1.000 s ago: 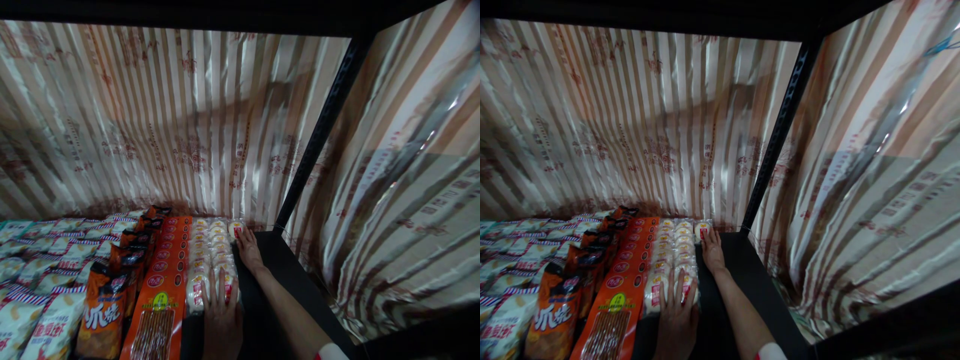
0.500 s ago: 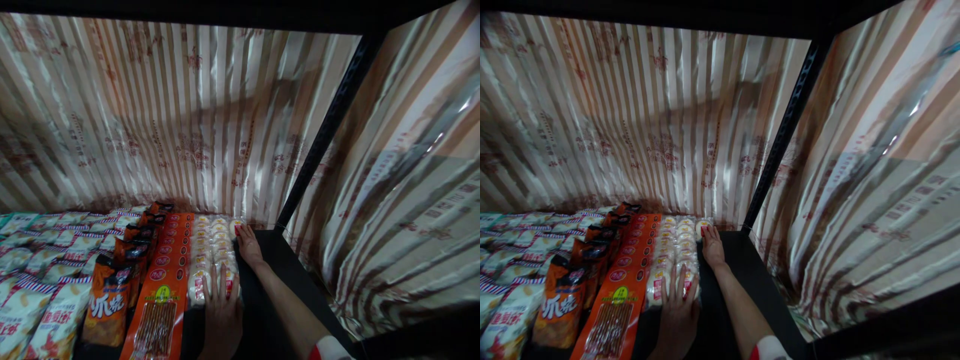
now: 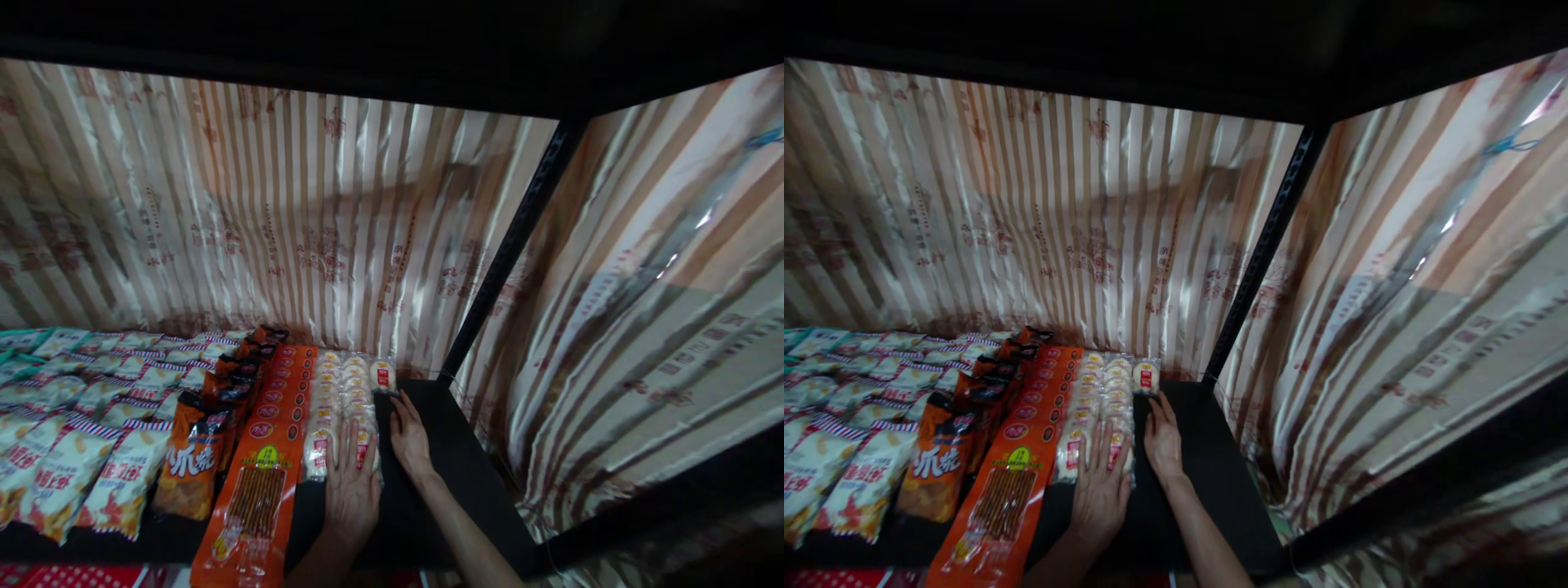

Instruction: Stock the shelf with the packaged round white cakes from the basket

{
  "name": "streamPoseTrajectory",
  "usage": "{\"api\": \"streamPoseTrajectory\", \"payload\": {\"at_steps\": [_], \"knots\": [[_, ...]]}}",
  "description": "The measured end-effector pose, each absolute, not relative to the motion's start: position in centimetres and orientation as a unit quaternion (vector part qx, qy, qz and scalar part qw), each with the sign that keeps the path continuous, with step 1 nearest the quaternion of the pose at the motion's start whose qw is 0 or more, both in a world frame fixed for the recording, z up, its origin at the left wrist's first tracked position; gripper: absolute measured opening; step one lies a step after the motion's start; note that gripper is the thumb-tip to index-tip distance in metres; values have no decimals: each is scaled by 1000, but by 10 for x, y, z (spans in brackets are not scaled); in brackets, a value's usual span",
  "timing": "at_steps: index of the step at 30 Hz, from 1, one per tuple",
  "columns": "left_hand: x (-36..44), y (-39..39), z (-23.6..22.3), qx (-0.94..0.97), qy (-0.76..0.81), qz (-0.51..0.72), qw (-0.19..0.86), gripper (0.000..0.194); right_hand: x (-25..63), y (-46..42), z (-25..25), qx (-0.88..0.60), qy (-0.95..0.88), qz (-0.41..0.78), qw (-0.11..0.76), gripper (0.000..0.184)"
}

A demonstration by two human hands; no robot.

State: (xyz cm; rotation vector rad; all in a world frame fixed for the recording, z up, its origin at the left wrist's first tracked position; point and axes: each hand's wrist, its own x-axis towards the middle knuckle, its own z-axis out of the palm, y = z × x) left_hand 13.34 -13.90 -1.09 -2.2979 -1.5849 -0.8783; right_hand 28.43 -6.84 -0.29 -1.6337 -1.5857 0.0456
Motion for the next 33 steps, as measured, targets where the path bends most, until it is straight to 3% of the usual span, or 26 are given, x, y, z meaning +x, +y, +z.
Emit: {"api": "streamPoseTrajectory", "payload": {"at_steps": [9,15,23,27,33], "knots": [[115,-161,-10,-758,-563,-314,95,54,244,-117,-12,-628,-658,62,411,41],[102,-189,-14,-797,-493,-345,43,45,225,-148,-7,-633,-635,64,438,40],[81,-272,-34,-855,-393,-312,-133,34,200,-253,-33,-597,-620,95,499,33],[63,-306,-71,-872,-390,-215,-202,44,174,-302,-60,-607,-630,188,447,28],[38,-320,-105,-752,-610,-67,-242,51,139,-317,-112,-694,-544,405,242,32]]}}
